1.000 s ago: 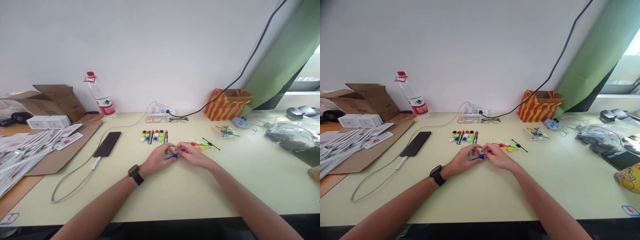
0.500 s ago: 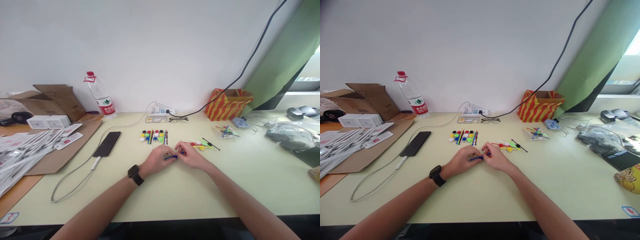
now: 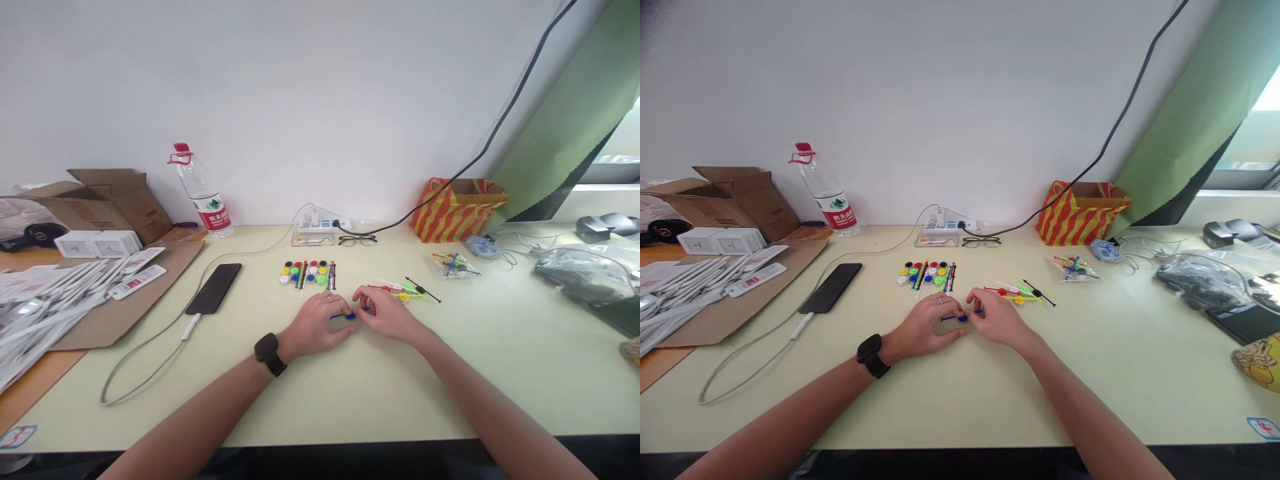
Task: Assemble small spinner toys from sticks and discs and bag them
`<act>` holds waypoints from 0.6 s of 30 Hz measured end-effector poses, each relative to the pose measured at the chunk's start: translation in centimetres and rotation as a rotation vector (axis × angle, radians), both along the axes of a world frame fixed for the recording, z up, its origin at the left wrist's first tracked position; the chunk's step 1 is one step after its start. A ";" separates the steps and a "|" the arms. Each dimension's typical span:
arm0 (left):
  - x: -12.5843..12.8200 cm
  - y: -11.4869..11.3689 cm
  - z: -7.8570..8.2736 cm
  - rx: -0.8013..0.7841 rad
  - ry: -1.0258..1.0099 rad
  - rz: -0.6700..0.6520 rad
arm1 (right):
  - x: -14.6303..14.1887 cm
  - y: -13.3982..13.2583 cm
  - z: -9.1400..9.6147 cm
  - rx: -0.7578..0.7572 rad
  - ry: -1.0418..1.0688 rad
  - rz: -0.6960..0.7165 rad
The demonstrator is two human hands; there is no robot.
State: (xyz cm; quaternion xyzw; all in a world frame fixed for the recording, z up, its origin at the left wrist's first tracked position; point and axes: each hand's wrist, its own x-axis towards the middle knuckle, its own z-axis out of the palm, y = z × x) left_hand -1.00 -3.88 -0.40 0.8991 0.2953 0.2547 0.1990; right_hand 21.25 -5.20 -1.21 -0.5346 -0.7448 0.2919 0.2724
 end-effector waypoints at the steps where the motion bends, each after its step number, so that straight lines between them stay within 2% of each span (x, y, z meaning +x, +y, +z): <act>1: -0.1 0.0 0.0 -0.007 -0.022 -0.001 | 0.1 -0.2 0.3 0.039 -0.041 -0.035; 4: -0.3 0.2 0.2 -0.017 -0.098 0.050 | 0.2 -0.7 1.2 0.139 -0.077 -0.118; 7: -0.4 0.3 0.3 -0.034 -0.159 0.122 | -0.1 -1.4 2.1 0.173 -0.010 -0.145; 9: -0.5 0.5 0.3 -0.037 -0.196 0.158 | -0.1 -1.7 2.8 0.024 0.112 -0.095; 12: -0.5 0.7 0.3 -0.014 -0.241 0.234 | 0.4 -1.9 3.9 -0.395 0.411 0.075; 13: -0.5 0.8 0.2 -0.008 -0.250 0.255 | 0.6 -1.8 4.2 -0.468 0.520 0.097; 14: -0.5 0.8 0.2 -0.005 -0.257 0.269 | 0.9 -1.6 4.5 -0.486 0.614 0.086; 16: -0.5 0.9 0.0 -0.009 -0.260 0.275 | 1.6 -1.0 4.6 -0.408 0.721 -0.006; 18: -0.4 1.0 -0.1 -0.015 -0.255 0.274 | 2.3 -0.2 4.4 -0.298 0.706 -0.113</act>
